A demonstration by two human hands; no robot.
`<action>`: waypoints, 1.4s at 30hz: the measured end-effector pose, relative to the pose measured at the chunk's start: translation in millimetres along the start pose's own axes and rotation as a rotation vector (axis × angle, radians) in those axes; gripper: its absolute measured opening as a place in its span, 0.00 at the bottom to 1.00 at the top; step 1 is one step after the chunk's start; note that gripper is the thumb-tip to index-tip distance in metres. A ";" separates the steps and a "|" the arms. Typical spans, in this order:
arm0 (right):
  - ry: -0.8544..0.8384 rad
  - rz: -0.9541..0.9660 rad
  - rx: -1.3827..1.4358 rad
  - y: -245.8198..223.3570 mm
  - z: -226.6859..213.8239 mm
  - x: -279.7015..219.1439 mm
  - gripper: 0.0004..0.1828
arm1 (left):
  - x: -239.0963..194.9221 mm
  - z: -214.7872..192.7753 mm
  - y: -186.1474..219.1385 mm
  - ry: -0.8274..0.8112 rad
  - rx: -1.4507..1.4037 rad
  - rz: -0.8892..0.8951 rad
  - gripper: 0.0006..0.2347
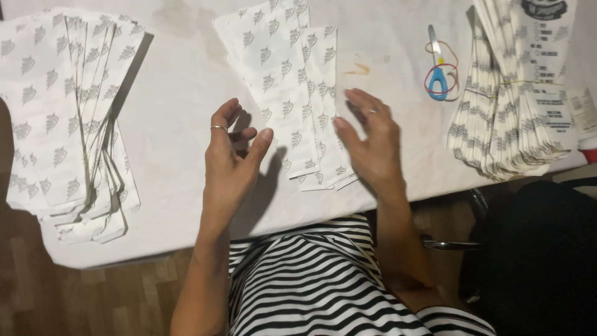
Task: Assembling paper bags by laying out printed sheets, applying glue to the edges, and folding them into shape.
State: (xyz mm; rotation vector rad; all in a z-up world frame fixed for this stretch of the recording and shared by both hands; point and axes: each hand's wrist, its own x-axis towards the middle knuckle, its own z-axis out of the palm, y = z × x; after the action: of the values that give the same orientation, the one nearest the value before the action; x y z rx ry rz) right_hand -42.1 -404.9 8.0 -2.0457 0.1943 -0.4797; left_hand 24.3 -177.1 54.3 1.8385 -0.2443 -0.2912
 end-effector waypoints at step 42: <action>-0.078 -0.227 -0.392 23.0 -99.7 -117.9 0.16 | -110.6 -24.6 -85.9 -0.044 0.499 0.787 0.08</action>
State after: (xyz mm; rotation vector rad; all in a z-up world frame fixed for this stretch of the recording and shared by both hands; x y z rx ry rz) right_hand -189.0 -457.2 1.5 -2.4817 0.0060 -0.5309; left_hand -71.0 -96.0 -13.4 2.0538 -1.1121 0.3086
